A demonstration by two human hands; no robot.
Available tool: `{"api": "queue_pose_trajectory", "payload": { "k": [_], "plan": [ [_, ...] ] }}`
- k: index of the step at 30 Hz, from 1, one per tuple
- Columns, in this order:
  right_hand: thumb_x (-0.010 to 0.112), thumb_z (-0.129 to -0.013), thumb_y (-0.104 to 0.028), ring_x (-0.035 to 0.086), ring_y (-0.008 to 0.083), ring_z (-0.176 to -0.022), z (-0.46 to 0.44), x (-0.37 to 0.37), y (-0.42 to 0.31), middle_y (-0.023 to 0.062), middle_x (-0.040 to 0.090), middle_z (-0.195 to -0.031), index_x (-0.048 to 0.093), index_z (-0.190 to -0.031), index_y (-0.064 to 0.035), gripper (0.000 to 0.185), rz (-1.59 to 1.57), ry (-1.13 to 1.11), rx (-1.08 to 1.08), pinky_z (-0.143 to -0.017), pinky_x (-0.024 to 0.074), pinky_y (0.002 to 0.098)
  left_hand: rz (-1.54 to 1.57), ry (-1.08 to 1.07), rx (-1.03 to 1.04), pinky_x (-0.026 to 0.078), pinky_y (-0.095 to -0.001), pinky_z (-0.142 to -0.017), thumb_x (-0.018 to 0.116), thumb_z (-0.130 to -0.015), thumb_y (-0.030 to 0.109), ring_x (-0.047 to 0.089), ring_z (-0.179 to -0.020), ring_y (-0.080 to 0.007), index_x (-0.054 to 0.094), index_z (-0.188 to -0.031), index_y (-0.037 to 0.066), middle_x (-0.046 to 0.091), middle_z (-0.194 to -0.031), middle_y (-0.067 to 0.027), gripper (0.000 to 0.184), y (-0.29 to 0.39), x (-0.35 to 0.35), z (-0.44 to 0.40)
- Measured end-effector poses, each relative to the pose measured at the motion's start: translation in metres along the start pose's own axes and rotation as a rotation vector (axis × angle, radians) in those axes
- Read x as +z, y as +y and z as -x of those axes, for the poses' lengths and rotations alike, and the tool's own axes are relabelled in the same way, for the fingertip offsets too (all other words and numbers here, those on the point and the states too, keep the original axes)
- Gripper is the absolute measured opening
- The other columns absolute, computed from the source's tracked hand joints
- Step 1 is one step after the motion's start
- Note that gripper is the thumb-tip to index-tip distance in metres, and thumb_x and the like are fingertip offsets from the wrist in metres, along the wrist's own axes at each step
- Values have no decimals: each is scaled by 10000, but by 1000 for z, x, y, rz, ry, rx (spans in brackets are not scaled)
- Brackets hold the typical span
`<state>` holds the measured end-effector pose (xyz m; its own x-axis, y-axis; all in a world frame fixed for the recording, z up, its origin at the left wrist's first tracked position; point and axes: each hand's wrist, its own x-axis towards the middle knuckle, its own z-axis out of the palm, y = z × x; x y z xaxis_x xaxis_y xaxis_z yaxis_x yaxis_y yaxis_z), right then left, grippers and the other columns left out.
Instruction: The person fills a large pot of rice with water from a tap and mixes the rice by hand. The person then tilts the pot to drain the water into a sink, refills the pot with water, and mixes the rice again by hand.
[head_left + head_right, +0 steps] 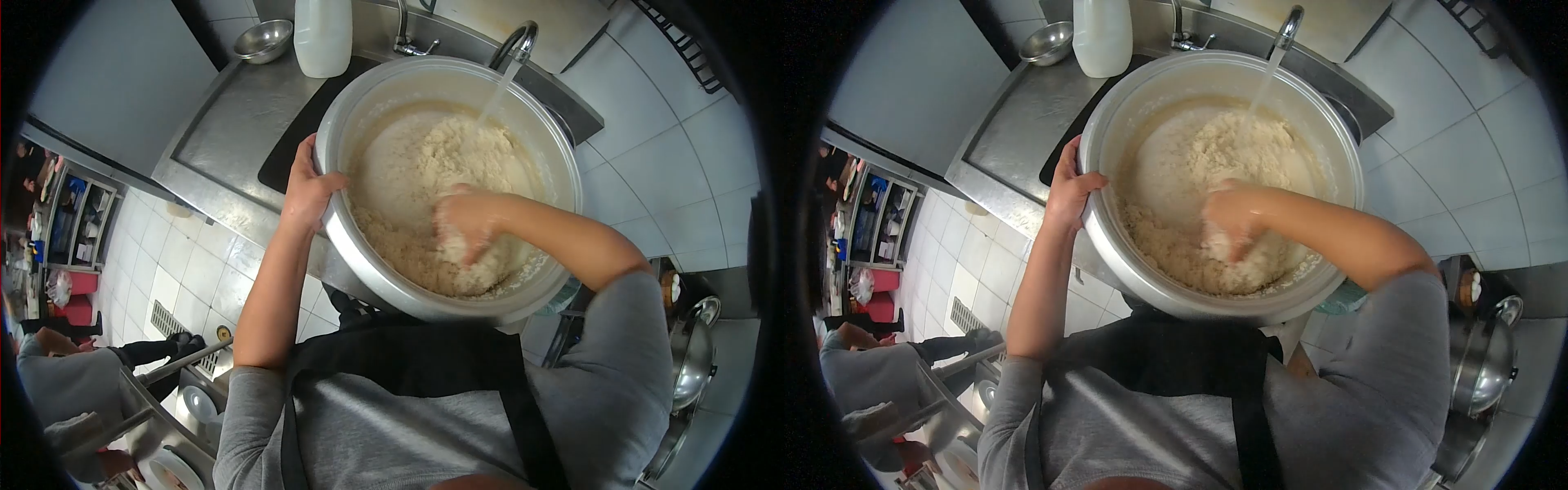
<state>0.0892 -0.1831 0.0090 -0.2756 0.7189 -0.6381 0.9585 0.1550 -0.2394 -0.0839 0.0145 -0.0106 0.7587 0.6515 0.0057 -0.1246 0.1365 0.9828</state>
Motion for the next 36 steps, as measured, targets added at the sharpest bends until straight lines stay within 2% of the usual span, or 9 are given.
{"api": "queue_pose_trajectory", "payload": {
  "k": [4,7,9,13,19,23,25,29,36],
  "plan": [
    [764,-577,-359,263,351,-1311,74,37,-7,122,347,-1409,539,-1244,-274,709,-180,151,174,-1068,204,537,11,0,-13,394,-326,-917,595,-557,-34,504,-1035,-256,331,-1277,-46,493,-1124,-169,767,3,1,1],
    [763,-592,-356,246,399,-1319,58,70,-4,238,272,-1420,409,-1359,-180,863,-208,113,154,-986,318,551,26,-3,-21,389,-325,-925,586,-567,-43,502,-1048,-262,325,-1283,-47,490,-1135,-172,762,5,4,3],
    [764,-608,-318,346,392,-1264,14,84,-2,295,327,-1354,425,-1337,-121,828,-155,85,21,-990,327,529,22,-7,-25,385,-323,-930,581,-575,-47,499,-1058,-266,319,-1291,-46,488,-1143,-174,762,6,4,3],
    [682,-679,-224,520,367,-1056,-85,70,-5,211,548,-1097,527,-1117,20,526,-165,188,113,-874,437,438,-69,25,-35,391,-309,-936,557,-591,-35,490,-1082,-257,324,-1305,-40,480,-1181,-167,751,2,4,3],
    [659,-724,-168,600,337,-886,-151,18,57,215,605,-961,602,-988,27,334,-210,301,453,-770,477,421,-76,25,-37,381,-321,-947,567,-589,-41,489,-1087,-263,306,-1319,-40,482,-1181,-175,775,5,3,4],
    [578,-828,-194,592,318,-955,-112,-8,109,193,611,-1051,628,-1021,2,280,-109,180,729,-813,458,450,-60,11,-33,372,-320,-946,591,-584,-30,492,-1078,-263,297,-1320,-51,485,-1174,-181,792,0,-1,2],
    [500,-846,-376,493,295,-1110,-67,-10,134,156,513,-1213,561,-1151,-46,453,-75,114,759,-916,396,424,-36,12,-27,367,-320,-953,589,-582,-35,486,-1091,-263,293,-1320,-56,476,-1187,-181,795,-1,-1,2],
    [398,-860,-598,389,337,-1255,10,17,143,177,356,-1402,477,-1293,-78,681,-388,102,914,-1036,304,388,13,29,-17,351,-319,-971,583,-578,-46,471,-1116,-263,289,-1320,-61,462,-1204,-179,798,-1,2,3],
    [406,-865,-567,225,274,-1348,39,96,92,139,232,-1468,316,-1398,-147,684,-1324,-79,958,-1047,264,475,2,66,5,347,-318,-971,570,-584,-46,474,-1105,-260,321,-1301,-59,473,-1184,-173,760,-3,4,3]
  ]
}}
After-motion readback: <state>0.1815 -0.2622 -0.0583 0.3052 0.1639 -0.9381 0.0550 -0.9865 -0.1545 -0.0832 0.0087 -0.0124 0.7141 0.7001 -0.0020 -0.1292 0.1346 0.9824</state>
